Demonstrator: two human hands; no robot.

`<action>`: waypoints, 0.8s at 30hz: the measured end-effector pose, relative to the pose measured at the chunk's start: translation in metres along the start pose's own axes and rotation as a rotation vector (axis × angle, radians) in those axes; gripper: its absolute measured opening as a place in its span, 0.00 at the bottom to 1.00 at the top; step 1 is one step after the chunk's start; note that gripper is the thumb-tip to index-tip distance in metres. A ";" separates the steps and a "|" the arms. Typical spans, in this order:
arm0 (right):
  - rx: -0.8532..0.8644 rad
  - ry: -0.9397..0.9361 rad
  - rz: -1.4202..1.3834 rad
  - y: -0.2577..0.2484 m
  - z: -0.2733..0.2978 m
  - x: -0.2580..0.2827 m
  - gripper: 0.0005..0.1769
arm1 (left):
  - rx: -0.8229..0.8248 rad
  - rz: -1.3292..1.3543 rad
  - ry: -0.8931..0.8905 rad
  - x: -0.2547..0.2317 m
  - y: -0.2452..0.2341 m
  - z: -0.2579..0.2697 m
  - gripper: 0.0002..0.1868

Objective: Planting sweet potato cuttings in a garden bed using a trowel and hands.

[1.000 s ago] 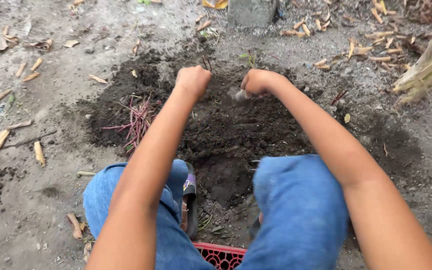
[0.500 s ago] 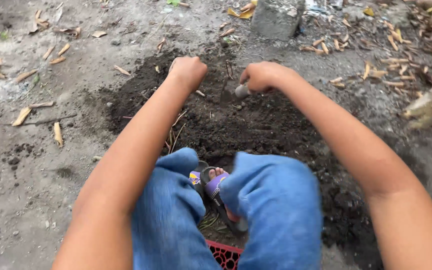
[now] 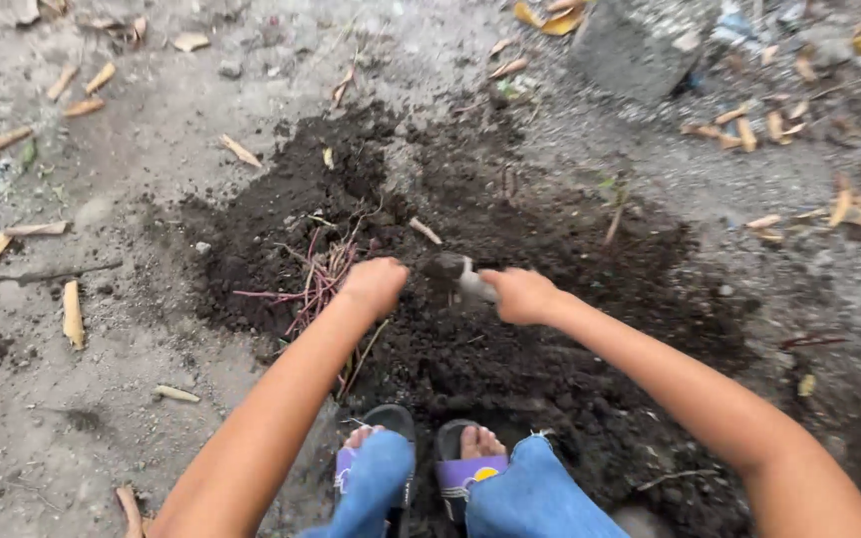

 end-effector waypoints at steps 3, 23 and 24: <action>0.091 0.218 -0.166 -0.006 -0.002 -0.021 0.39 | 0.013 -0.036 0.128 -0.002 0.043 -0.020 0.12; -1.058 -0.120 0.836 -0.013 -0.147 0.013 0.11 | -0.238 0.236 0.043 0.027 0.088 -0.047 0.06; -1.210 -0.139 0.954 0.021 -0.141 0.010 0.18 | -0.246 0.246 0.036 0.027 0.090 -0.050 0.06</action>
Point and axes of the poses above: each hand's wrist, its own z-axis away from the middle knuckle, its own y-axis out of the palm, x = y × z, the point moved 9 cm from there along -z, towards the middle knuckle, and after that the axes turned 11 degrees about -z, right-handed, at the moved point
